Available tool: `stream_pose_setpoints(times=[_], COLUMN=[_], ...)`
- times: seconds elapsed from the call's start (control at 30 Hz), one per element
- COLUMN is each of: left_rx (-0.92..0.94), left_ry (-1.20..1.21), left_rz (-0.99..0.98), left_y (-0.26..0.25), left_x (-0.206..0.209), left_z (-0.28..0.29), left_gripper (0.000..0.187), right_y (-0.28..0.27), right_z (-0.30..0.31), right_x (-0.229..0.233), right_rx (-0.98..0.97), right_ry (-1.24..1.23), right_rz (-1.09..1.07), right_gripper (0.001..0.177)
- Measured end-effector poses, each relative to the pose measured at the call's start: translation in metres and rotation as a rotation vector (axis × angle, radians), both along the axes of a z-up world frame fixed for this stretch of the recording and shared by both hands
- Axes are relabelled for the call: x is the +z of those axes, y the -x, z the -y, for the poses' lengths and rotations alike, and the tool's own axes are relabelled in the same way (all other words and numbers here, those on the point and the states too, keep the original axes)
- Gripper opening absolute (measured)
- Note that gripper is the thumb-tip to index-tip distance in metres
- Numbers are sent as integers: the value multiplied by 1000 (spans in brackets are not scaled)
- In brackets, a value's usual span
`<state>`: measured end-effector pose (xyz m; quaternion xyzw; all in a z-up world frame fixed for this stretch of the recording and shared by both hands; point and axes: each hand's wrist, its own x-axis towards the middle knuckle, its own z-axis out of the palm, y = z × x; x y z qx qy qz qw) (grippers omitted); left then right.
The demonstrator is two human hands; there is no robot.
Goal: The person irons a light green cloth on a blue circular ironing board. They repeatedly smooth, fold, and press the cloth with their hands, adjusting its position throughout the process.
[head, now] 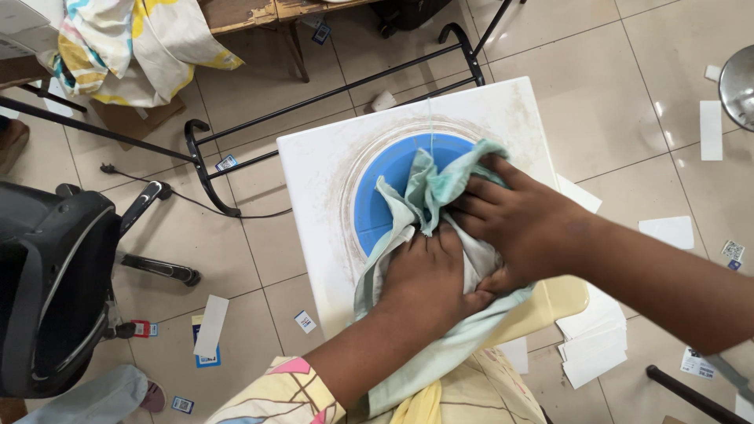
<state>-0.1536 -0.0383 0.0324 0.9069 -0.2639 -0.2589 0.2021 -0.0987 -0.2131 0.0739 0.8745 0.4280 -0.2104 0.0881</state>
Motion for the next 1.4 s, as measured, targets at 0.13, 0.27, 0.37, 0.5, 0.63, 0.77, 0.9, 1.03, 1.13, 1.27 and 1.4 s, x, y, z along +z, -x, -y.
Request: stream_pose_setpoints(times=[0.13, 0.27, 0.37, 0.5, 0.63, 0.77, 0.9, 1.03, 1.13, 1.27, 1.4], left_rx=[-95, -223, -315, -357, -259, -146, -316, -352, -293, -195, -143], left_ry=[98, 230, 372, 370, 202, 475, 334, 259, 277, 237, 192], left_rz=[136, 357, 468, 547, 720, 643, 523, 446, 453, 508, 521], left_y=[6, -2, -22, -24, 1, 35, 34, 21, 4, -26, -66], left_x=[-13, -19, -19, -9, 10, 30, 16, -8, -14, -17, -23], left_z=[-22, -67, -100, -109, -81, -50, -24, -6, 9, 33, 52], left_gripper=[108, 99, 84, 65, 57, 65, 79, 90, 86, 82, 79], right_y=[31, 72, 101, 116, 136, 185, 206, 189, 163, 113, 59], right_z=[-4, -30, -59, -77, -62, -34, -14, -6, 3, 26, 46], right_x=[-16, -38, -53, -58, -42, -9, -23, -72, -84, -88, -88], right_rx=[-149, -375, -585, -671, -823, -866, -1008, -1047, -1087, -1034, -1050], right_ry=[-58, -187, -380, -565, -618, -567, -359, -421, -471, -516, -636], right_rz=[59, 188, 298, 393, 315, 553, 524, 372, 377, 438, 370], right_gripper=[113, 103, 83, 62, 53, 46, 83, 103, 91, 81, 77])
